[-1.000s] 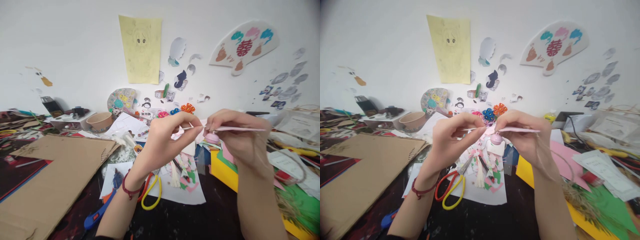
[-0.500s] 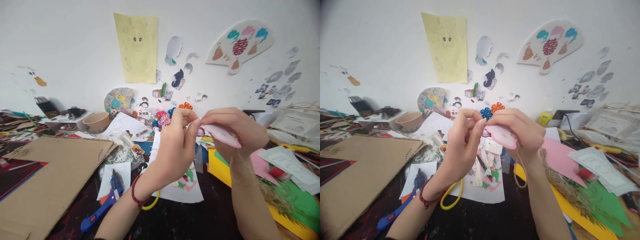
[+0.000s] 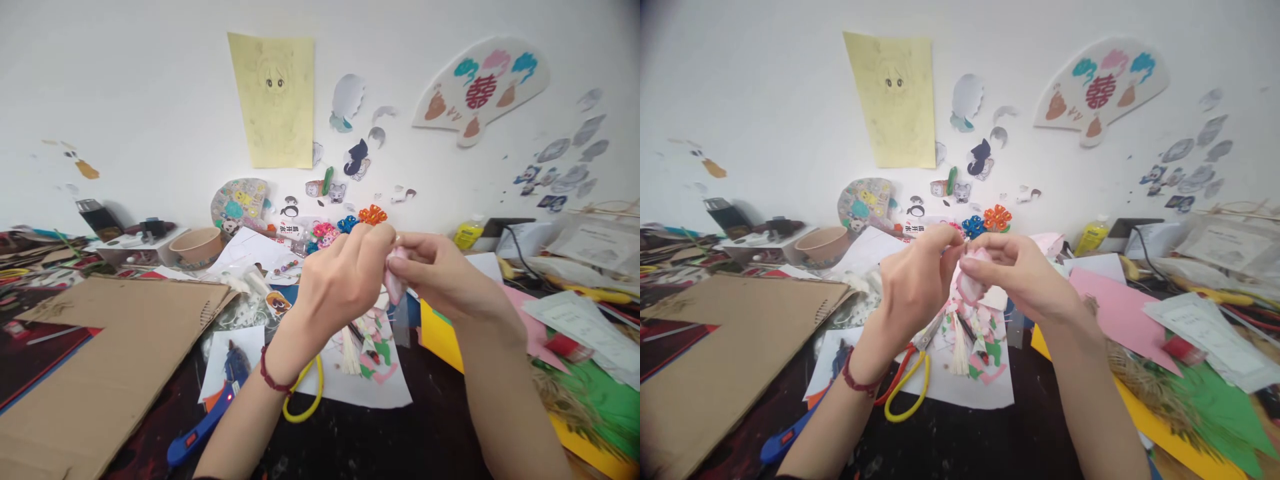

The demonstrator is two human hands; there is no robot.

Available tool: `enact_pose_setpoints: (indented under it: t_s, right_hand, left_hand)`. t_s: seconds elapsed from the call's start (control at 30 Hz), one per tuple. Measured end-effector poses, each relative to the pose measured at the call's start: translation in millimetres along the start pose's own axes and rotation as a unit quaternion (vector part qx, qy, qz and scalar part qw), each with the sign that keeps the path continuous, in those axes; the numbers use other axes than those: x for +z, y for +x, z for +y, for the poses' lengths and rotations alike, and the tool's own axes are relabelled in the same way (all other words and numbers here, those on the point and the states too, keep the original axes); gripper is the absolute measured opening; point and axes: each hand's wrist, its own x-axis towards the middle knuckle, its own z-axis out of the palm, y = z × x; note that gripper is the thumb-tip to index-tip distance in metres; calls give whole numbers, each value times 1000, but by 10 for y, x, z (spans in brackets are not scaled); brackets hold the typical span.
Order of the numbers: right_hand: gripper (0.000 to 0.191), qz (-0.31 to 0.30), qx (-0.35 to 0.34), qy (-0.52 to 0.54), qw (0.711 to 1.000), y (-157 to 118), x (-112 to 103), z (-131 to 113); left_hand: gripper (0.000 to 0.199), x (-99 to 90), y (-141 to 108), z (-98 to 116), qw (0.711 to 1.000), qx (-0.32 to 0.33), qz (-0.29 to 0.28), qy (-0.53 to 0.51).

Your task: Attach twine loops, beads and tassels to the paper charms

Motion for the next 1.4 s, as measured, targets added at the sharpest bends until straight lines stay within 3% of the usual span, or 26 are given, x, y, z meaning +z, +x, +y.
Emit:
enact_pose_setpoints:
  t_s: [0.13,0.27,0.37,0.57,0.9,1.4]
  right_hand:
    - [22,80,-33,-43,995,-35,45,-73]
    - [20,81,-43,-36,995,-53,23,-91]
    - [16,86,-38,-40,995,-71,-20,-71]
    - [11,122,-86,-115,982,-128,-60,-94]
    - [15,155,-109,-230,954,-174,0,-137]
    - [14,156,-142,-344,915,-184,73,-189]
  left_hand:
    - [4,-3,4,3,999,-6,3,-40]
    - [4,-22,7,37,991,-54,-27,-120]
    - [3,-87,35,33,988,-79,-51,-123]
    - [4,-301,131,-25,983,-49,-123,-125]
    - [14,-348,131,0,991,19,-132,0]
    - [14,-390,141,29,986,26,-161,42]
